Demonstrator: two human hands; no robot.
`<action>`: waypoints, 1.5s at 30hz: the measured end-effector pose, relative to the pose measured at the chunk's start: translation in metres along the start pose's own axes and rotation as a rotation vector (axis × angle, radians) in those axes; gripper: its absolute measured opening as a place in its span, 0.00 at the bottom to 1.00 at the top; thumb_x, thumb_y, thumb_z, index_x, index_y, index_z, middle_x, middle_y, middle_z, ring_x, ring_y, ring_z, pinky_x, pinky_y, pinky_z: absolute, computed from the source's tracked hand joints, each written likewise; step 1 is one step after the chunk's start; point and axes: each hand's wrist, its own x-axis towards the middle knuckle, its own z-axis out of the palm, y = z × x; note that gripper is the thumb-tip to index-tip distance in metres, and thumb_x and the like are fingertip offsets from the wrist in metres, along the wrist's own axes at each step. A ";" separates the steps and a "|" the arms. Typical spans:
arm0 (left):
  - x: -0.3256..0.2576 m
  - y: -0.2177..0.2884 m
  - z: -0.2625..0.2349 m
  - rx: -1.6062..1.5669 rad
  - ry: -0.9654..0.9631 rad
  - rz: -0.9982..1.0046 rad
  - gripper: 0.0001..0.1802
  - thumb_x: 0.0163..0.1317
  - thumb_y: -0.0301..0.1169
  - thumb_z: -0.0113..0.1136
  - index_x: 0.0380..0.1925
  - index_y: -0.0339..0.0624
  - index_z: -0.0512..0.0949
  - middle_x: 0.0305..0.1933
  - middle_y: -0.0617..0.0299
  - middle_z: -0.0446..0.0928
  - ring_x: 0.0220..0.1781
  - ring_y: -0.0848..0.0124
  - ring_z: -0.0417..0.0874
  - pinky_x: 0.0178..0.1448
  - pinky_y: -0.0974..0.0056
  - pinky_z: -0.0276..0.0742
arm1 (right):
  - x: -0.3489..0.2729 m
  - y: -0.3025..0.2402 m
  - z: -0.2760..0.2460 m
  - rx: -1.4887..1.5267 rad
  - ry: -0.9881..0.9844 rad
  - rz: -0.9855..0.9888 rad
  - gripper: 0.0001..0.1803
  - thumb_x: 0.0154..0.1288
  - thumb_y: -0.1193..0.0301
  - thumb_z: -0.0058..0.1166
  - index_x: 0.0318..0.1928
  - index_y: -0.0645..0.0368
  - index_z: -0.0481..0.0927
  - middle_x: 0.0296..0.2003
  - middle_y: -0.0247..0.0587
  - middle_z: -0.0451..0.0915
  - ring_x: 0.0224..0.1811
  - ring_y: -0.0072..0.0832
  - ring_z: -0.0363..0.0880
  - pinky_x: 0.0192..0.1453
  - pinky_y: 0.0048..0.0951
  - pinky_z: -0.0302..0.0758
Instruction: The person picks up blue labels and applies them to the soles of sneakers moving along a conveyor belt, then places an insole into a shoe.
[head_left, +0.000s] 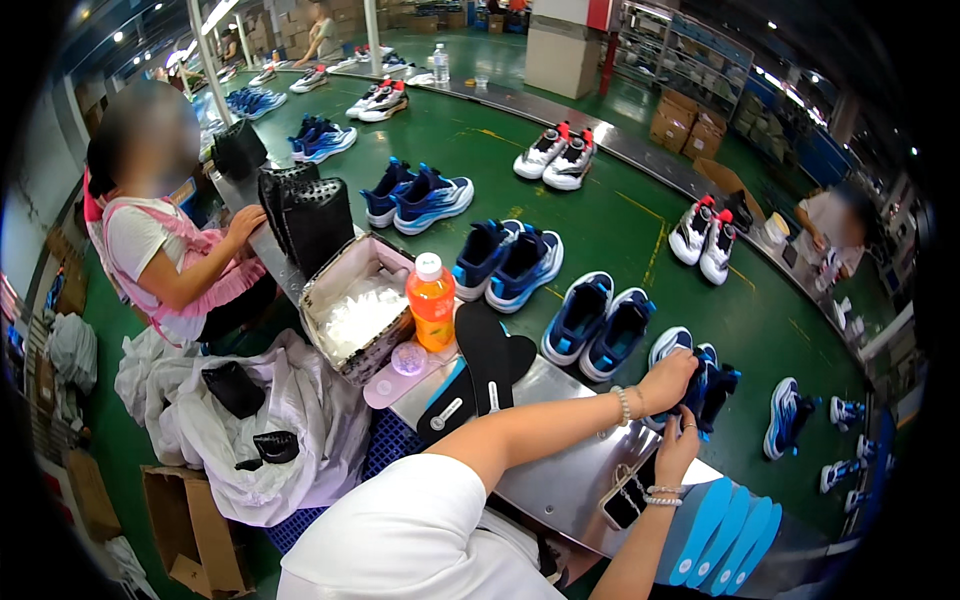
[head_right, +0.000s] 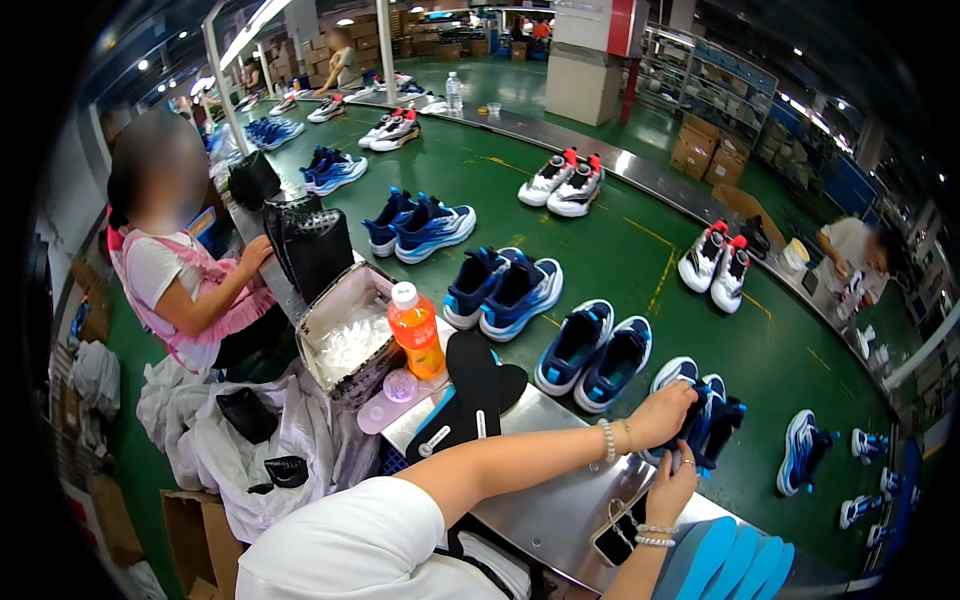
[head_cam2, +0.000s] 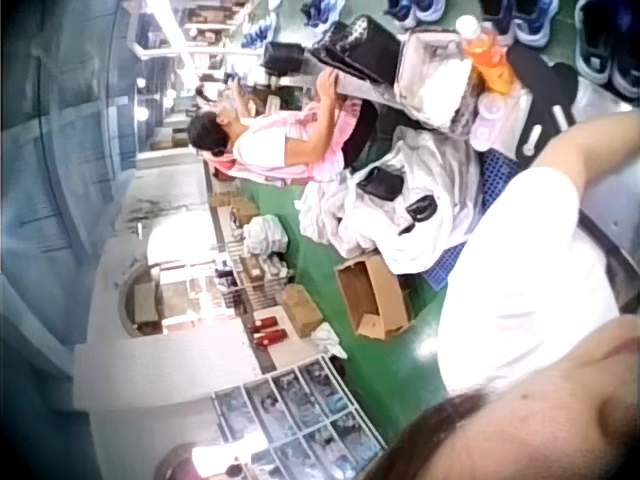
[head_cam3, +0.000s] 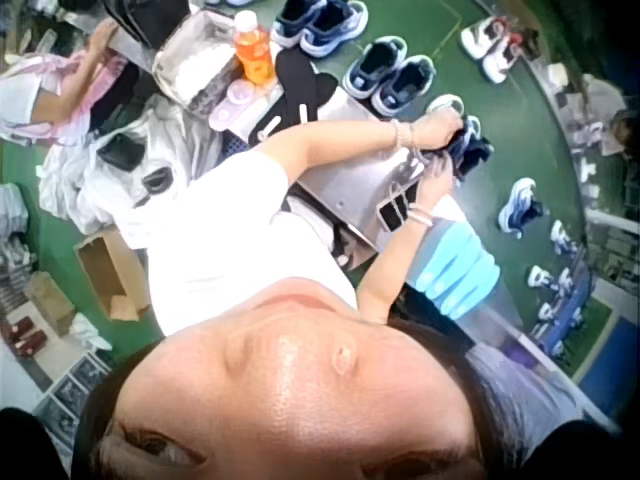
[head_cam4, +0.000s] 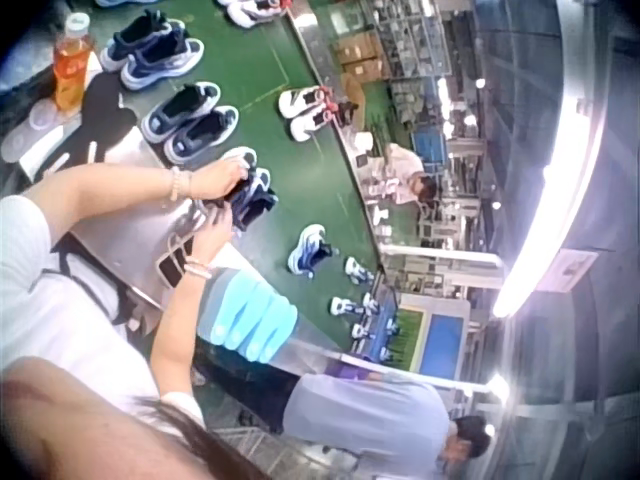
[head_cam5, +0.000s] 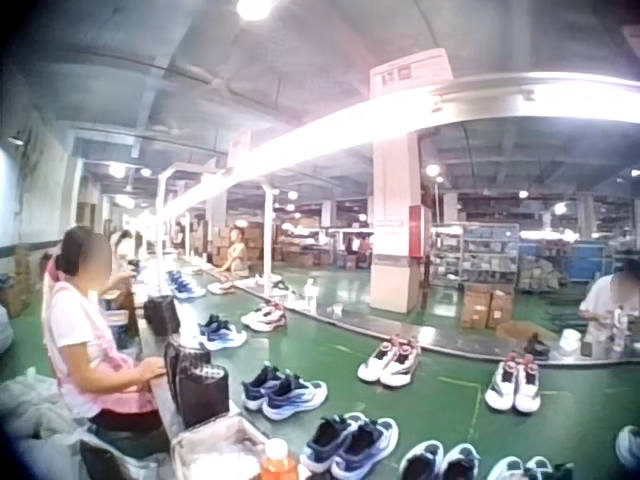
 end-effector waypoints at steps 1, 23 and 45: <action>0.001 0.003 0.003 0.079 -0.146 -0.013 0.10 0.45 0.21 0.51 0.31 0.33 0.73 0.31 0.50 0.72 0.42 0.55 0.71 0.44 0.59 0.70 | -0.007 -0.001 0.005 0.152 0.004 -0.003 0.17 0.57 0.74 0.47 0.48 0.67 0.69 0.42 0.53 0.74 0.43 0.38 0.74 0.45 0.32 0.69; 0.021 -0.152 0.077 0.516 -1.012 -0.474 0.12 0.47 0.29 0.49 0.28 0.36 0.79 0.36 0.49 0.77 0.38 0.57 0.78 0.41 0.58 0.73 | -0.012 -0.019 0.050 -0.037 0.130 0.052 0.18 0.55 0.67 0.48 0.46 0.58 0.68 0.47 0.44 0.71 0.35 0.40 0.77 0.35 0.35 0.74; 0.046 -0.080 0.020 0.679 -1.342 0.213 0.19 0.45 0.39 0.51 0.24 0.32 0.78 0.27 0.42 0.76 0.31 0.53 0.78 0.37 0.58 0.72 | -0.115 0.067 -0.163 -0.756 0.067 0.423 0.32 0.51 0.56 0.53 0.54 0.58 0.64 0.36 0.48 0.75 0.34 0.41 0.77 0.36 0.37 0.74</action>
